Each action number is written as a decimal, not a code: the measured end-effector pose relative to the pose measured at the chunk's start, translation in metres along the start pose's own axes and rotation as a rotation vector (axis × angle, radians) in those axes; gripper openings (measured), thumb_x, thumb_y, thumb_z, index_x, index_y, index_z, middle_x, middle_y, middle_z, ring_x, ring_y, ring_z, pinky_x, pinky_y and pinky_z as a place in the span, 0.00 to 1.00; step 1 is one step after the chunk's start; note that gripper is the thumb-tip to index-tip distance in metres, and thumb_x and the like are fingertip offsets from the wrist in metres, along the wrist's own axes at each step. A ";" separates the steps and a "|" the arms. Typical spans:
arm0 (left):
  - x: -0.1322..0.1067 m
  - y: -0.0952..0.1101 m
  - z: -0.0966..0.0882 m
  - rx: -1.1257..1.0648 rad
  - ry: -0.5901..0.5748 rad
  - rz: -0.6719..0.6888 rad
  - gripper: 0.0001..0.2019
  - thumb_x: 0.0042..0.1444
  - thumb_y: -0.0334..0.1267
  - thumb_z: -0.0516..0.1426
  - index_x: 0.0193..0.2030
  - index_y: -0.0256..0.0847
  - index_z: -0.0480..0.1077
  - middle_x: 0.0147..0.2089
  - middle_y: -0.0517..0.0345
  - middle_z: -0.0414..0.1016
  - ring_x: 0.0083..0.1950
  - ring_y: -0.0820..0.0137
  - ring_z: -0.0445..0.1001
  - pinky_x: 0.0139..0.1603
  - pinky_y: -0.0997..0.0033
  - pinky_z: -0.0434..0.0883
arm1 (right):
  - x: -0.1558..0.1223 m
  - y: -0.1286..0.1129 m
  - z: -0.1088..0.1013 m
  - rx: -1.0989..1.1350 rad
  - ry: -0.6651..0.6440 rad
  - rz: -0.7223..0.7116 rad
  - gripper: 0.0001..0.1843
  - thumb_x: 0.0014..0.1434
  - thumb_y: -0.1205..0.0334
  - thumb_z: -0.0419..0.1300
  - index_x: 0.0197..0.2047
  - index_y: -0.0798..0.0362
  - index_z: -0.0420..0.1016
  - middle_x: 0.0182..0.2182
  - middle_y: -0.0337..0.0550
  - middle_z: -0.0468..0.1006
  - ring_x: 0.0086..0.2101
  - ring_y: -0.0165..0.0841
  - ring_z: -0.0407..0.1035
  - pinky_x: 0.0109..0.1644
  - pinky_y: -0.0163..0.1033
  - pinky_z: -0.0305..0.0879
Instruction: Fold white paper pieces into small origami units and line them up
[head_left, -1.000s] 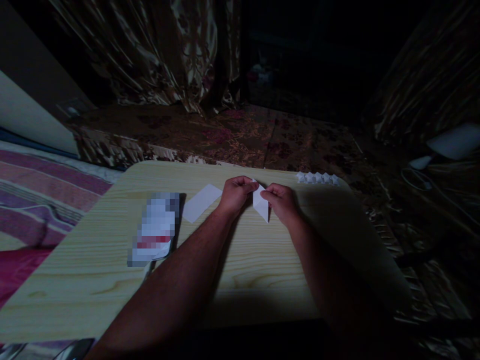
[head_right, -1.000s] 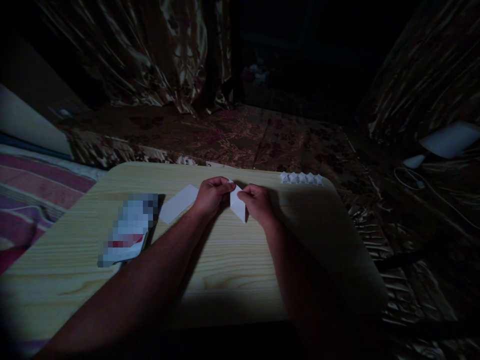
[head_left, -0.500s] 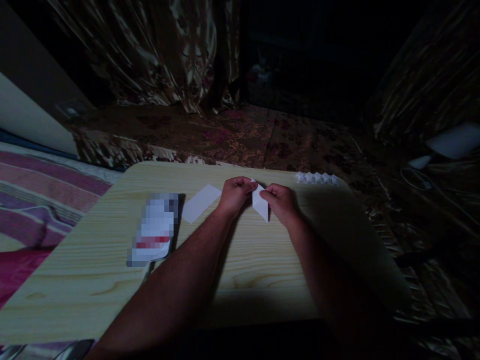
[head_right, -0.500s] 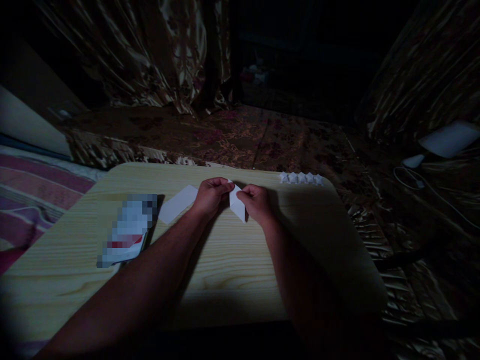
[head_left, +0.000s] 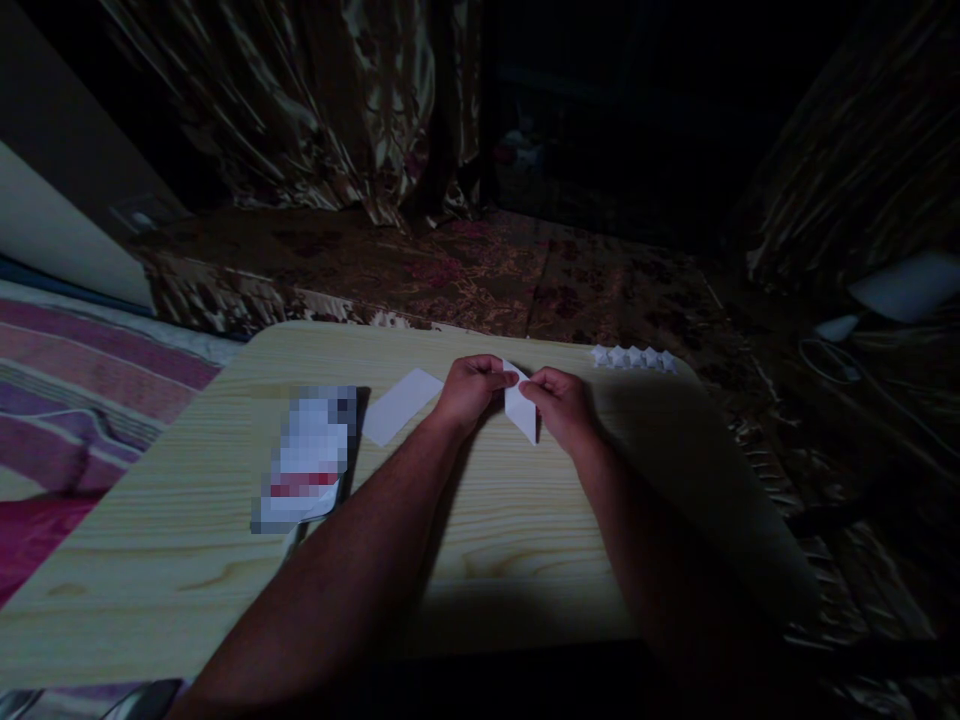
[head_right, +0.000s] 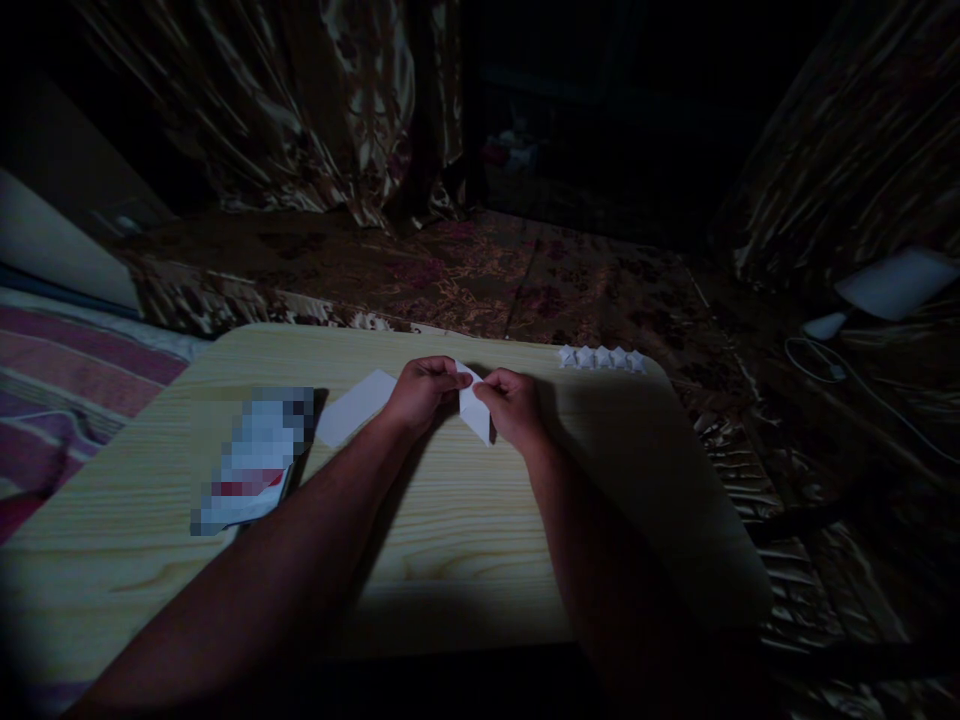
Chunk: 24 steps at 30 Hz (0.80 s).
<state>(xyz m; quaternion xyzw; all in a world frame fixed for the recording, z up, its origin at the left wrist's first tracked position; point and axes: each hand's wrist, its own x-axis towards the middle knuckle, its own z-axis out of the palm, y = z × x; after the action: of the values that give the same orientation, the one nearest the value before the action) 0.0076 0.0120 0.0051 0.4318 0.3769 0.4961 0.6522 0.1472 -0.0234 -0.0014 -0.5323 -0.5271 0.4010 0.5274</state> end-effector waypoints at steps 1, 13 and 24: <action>0.000 0.000 0.000 -0.026 0.009 -0.014 0.12 0.33 0.35 0.68 0.21 0.35 0.68 0.19 0.60 0.69 0.19 0.77 0.63 0.21 0.76 0.58 | 0.001 0.001 0.000 0.006 -0.009 0.003 0.10 0.48 0.56 0.62 0.23 0.53 0.69 0.18 0.34 0.70 0.20 0.27 0.62 0.24 0.32 0.56; 0.005 0.007 -0.010 -0.209 0.108 0.102 0.06 0.42 0.35 0.61 0.27 0.35 0.70 0.22 0.59 0.69 0.18 0.81 0.56 0.18 0.77 0.49 | -0.001 0.000 -0.001 -0.011 -0.045 0.001 0.08 0.47 0.60 0.62 0.21 0.54 0.69 0.16 0.33 0.69 0.19 0.27 0.61 0.23 0.32 0.53; 0.005 -0.004 -0.003 -0.025 0.103 0.048 0.07 0.38 0.33 0.63 0.25 0.35 0.70 0.20 0.62 0.66 0.19 0.79 0.61 0.21 0.76 0.55 | 0.001 0.003 0.000 0.023 -0.055 -0.011 0.08 0.47 0.60 0.62 0.22 0.54 0.69 0.18 0.34 0.69 0.20 0.26 0.61 0.25 0.32 0.55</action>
<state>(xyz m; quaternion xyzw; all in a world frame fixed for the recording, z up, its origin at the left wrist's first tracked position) 0.0071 0.0170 -0.0002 0.4064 0.3934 0.5377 0.6253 0.1475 -0.0217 -0.0042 -0.5120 -0.5397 0.4186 0.5208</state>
